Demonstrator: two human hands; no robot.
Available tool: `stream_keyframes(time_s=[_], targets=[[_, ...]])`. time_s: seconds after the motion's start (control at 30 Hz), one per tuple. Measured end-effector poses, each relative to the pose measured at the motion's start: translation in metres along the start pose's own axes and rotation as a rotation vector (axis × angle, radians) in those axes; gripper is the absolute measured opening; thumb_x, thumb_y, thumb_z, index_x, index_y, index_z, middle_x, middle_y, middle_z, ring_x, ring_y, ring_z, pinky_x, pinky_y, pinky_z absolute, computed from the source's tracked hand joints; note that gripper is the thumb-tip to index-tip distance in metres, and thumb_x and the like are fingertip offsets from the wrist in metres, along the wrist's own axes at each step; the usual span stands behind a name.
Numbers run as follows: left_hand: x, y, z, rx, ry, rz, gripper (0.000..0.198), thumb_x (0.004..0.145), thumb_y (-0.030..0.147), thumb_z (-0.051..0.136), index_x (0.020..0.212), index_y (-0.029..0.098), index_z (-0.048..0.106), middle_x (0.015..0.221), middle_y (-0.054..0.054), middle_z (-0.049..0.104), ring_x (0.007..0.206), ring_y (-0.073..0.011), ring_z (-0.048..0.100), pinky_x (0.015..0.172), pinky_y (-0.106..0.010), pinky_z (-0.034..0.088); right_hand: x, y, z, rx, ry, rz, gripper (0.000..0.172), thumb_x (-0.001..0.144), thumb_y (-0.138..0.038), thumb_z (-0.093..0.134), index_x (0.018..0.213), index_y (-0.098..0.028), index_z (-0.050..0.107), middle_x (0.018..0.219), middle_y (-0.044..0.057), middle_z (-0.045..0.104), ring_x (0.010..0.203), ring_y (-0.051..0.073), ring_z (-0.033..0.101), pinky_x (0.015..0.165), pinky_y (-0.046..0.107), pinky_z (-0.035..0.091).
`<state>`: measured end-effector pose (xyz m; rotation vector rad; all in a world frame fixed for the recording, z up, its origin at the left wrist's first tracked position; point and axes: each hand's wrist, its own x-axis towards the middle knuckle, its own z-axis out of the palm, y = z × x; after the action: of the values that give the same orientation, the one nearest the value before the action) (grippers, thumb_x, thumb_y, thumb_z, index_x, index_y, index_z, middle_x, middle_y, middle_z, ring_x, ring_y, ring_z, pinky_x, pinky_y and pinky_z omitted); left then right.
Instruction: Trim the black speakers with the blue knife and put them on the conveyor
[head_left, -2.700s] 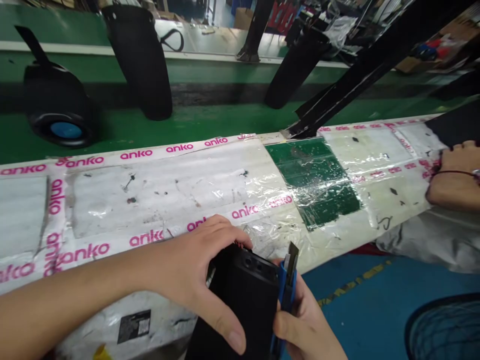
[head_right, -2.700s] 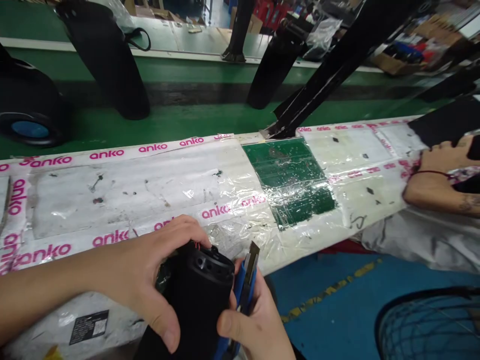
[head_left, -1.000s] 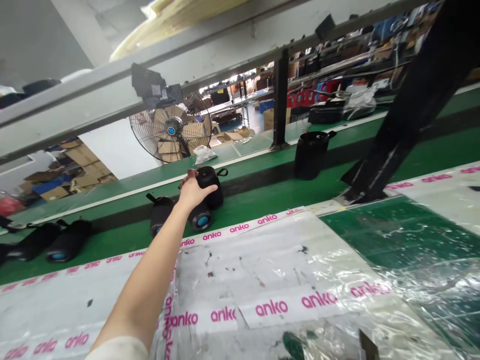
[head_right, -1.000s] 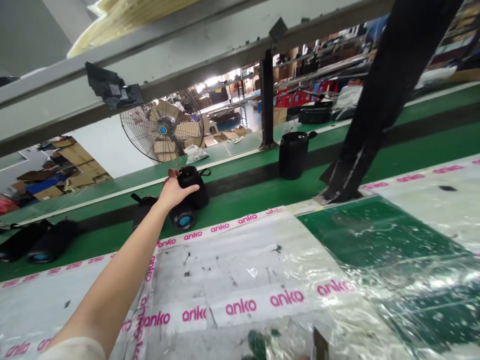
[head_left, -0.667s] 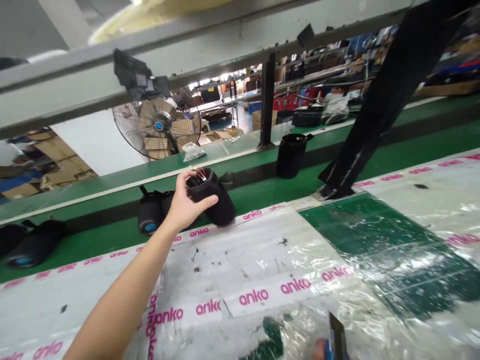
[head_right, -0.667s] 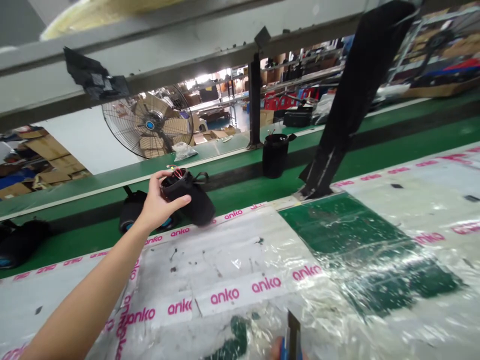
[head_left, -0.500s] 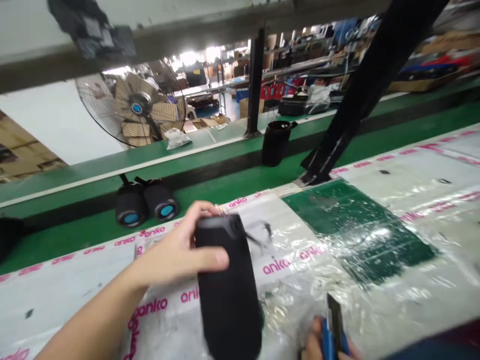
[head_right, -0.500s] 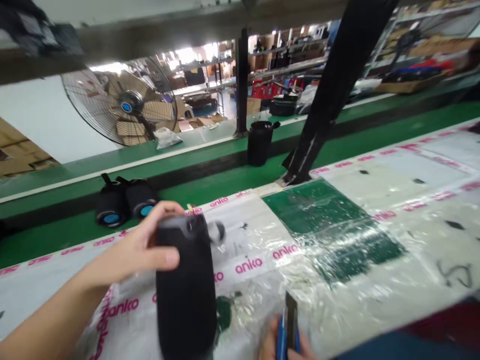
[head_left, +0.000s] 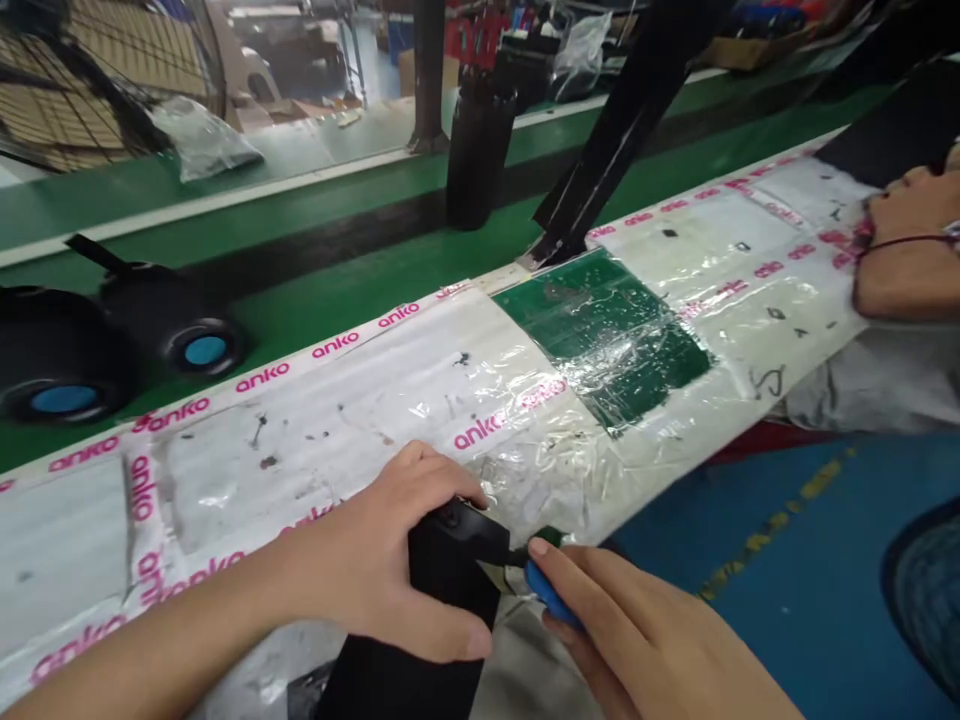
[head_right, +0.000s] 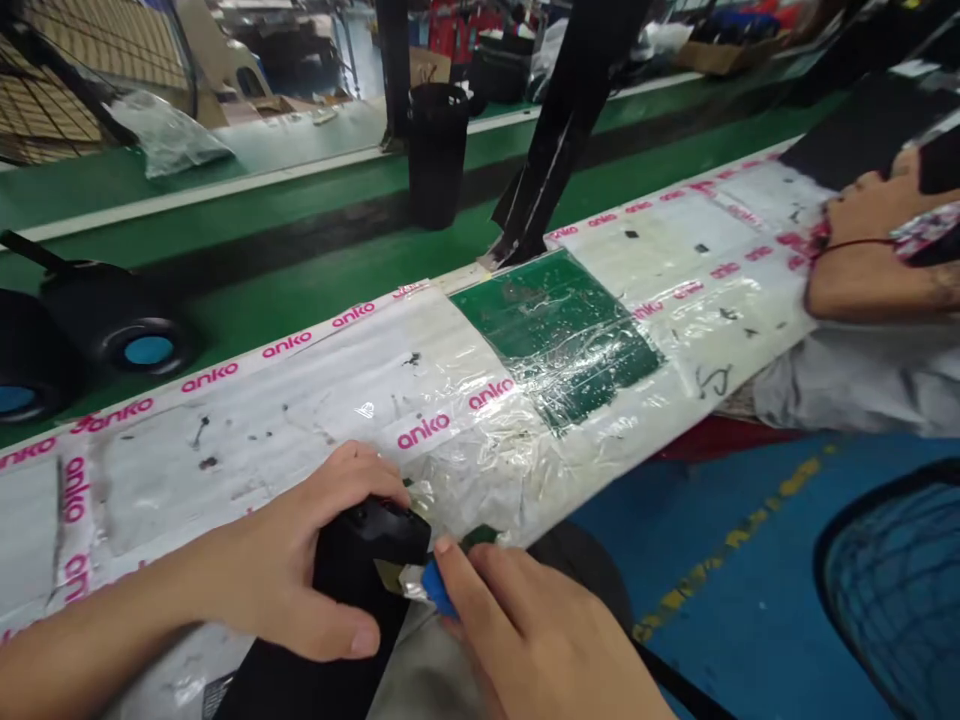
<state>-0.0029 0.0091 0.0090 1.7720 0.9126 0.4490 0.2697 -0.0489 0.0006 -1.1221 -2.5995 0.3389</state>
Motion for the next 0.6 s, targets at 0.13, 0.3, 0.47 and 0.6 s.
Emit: stream_keyframes(time_s=[0.13,0.3,0.47,0.6], targets=[[0.003,-0.008,0.009,-0.135,0.043,0.073,0.064,0.065,0.037,0.094,0.118,0.027,0.06,0.114,-0.004,0.058,0.112,-0.0272,0.053,0.105,-0.045,0.043,0.014,0.005,-0.008,-0.163,-0.088,-0.117,0.054,0.086,-0.001,0.038,0.137,-0.013,0.048,0.086,0.006,0.072,0.061,0.023,0.069,0.048,0.034,0.057],[0.005,-0.007,0.01,-0.175,0.021,0.043,0.061,0.062,0.032,0.096,0.112,0.027,0.061,0.107,-0.001,0.059,0.108,-0.0256,0.051,0.101,-0.043,0.041,0.019,0.005,-0.021,-0.238,-0.138,-0.144,0.067,0.068,-0.001,0.041,0.134,-0.016,0.049,0.083,0.004,0.071,0.059,0.022,0.068,0.046,0.033,0.055],[0.006,-0.005,0.009,-0.198,-0.018,-0.013,0.062,0.06,0.031,0.097,0.111,0.026,0.062,0.105,-0.001,0.058,0.111,-0.0268,0.048,0.1,-0.042,0.042,0.024,0.007,-0.03,-0.293,-0.166,-0.178,0.071,0.062,-0.003,0.043,0.131,-0.018,0.052,0.08,0.001,0.069,0.057,0.022,0.067,0.044,0.033,0.052],[0.009,-0.002,0.009,-0.191,-0.025,-0.042,0.056,0.06,0.034,0.096,0.106,0.025,0.065,0.1,-0.001,0.057,0.108,-0.0275,0.05,0.097,-0.043,0.042,0.024,0.006,-0.031,-0.333,-0.192,-0.198,0.071,0.061,-0.003,0.044,0.13,-0.017,0.052,0.082,0.002,0.071,0.058,0.021,0.068,0.046,0.033,0.053]])
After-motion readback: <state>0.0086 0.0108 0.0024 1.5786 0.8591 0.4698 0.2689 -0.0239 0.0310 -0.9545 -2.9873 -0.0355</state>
